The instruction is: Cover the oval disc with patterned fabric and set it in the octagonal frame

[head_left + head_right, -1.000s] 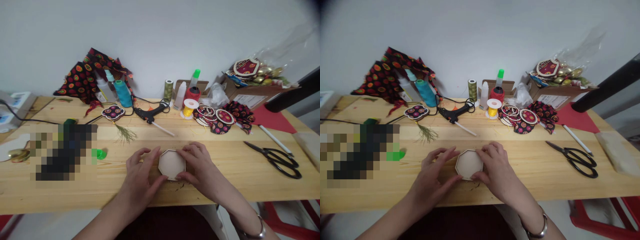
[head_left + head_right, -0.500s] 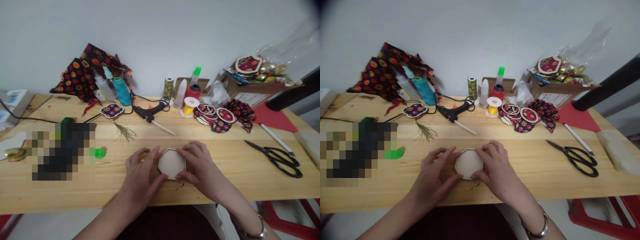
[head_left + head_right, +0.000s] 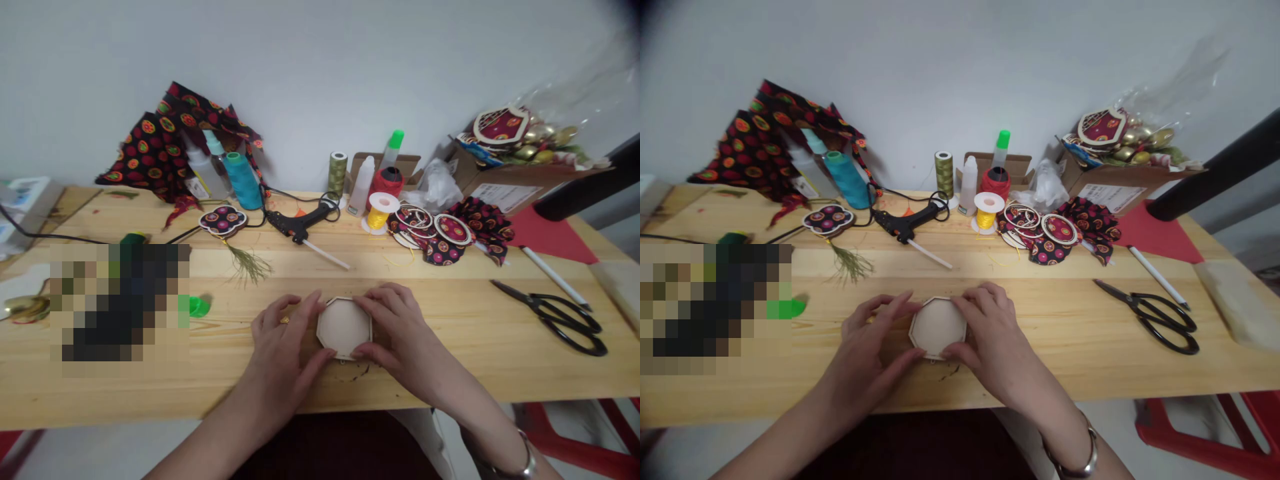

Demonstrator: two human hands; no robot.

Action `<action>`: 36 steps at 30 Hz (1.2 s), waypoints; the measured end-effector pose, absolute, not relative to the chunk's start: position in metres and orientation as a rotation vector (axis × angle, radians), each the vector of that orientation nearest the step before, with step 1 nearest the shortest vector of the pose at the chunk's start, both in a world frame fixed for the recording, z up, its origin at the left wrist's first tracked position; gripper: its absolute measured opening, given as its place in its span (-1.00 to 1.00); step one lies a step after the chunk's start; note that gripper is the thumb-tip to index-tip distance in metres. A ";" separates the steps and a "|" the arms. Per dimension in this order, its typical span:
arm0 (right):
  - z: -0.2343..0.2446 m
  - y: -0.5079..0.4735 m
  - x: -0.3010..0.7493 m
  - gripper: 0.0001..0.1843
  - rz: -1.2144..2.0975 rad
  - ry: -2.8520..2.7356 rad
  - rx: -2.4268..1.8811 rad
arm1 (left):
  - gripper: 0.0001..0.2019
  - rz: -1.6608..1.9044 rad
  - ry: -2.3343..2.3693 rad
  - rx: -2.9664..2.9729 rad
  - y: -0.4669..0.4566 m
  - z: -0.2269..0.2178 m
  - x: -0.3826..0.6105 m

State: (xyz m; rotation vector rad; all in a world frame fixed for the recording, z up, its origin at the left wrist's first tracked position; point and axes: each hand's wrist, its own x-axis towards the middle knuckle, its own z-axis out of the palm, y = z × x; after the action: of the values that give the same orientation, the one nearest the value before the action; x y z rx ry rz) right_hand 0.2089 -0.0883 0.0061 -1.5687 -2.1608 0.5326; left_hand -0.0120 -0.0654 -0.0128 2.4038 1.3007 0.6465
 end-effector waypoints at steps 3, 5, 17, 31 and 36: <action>0.006 -0.089 0.208 -0.40 0.545 -2.152 -1.568 | -0.32 0.643 1.301 2.392 -0.065 -0.011 -0.011; 0.006 -0.089 0.208 -0.39 0.558 -2.147 -1.570 | -0.32 0.642 1.305 2.382 -0.065 -0.010 -0.010; -0.002 -0.096 0.216 -0.59 0.486 -1.862 -1.470 | -0.38 0.627 1.310 2.389 -0.066 -0.007 -0.010; 0.002 -0.102 0.222 -0.74 0.336 -1.783 -1.442 | -0.66 0.913 1.310 2.379 -0.061 0.003 -0.021; 0.000 -0.102 0.223 -0.62 0.261 -1.736 -1.521 | -0.76 0.897 1.368 2.376 -0.055 0.009 -0.029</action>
State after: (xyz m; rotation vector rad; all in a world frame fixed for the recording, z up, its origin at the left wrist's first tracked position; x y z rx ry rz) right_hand 0.2233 -0.1021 -0.0005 -1.5205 -1.7357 0.2614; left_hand -0.0293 -0.0552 0.0094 2.3763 1.3680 0.8971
